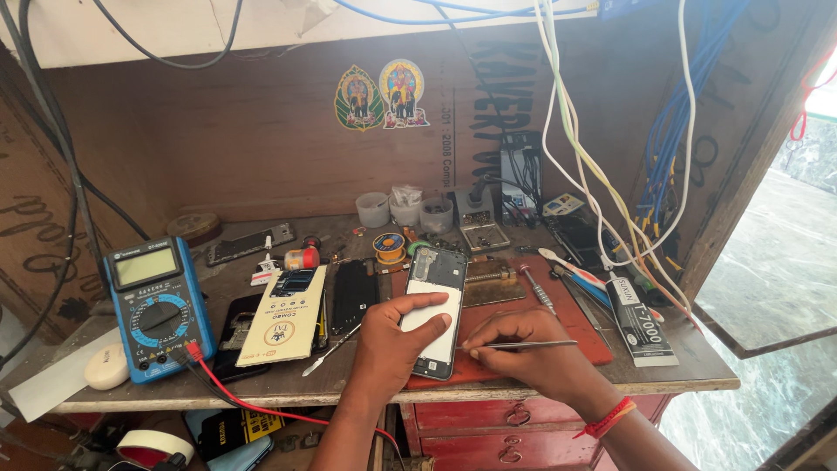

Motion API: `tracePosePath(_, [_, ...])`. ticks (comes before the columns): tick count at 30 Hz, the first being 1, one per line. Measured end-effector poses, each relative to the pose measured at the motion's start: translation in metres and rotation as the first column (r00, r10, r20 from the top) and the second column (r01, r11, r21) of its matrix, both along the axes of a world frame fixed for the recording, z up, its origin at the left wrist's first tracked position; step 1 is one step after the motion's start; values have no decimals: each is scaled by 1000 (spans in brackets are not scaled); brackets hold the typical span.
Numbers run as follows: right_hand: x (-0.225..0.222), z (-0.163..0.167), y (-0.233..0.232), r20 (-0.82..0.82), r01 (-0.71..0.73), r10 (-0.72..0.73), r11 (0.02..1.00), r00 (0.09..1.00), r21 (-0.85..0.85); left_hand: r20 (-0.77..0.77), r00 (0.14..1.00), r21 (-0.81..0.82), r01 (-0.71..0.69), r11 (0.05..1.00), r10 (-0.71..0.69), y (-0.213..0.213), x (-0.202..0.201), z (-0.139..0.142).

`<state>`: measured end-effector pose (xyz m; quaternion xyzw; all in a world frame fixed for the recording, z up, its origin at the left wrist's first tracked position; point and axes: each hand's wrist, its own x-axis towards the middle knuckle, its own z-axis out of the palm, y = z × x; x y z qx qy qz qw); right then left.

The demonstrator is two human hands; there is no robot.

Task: The person holds a disassembled smartphone in one hand and uses a metal pry tool to work along the inside of the phone's back housing, prying at the battery and adhesive. They reposition the phone and continue prying along its edge throughout the episode.

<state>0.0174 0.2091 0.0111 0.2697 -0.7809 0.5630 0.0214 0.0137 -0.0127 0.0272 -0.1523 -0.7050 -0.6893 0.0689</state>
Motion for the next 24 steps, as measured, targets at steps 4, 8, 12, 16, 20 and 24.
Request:
tracePosePath(4, [1,1,3,-8,59,-59,997,998,39,26,1000,1,-2,1000,2,2,0,-1])
tracePosePath(8, [2,1,2,-2,68,-68,997,998,44,-15,1000,-15,-5,1000,5,2,0,-1])
tracePosePath(12, [2,2,1,-21,48,-47,998,999,49,22,1000,-2,-3,1000,3,1,0,1])
tracePosePath(16, [2,2,1,8,80,-81,996,997,47,51,999,-1,-5,1000,5,2,1,1])
tracePosePath(20, [1,2,0,-18,26,-26,999,1000,40,24,1000,9,2,1000,-3,0,1,1])
tracePosePath(24, [1,1,0,-15,66,-65,997,998,30,34,999,-7,-6,1000,6,0,0,-1])
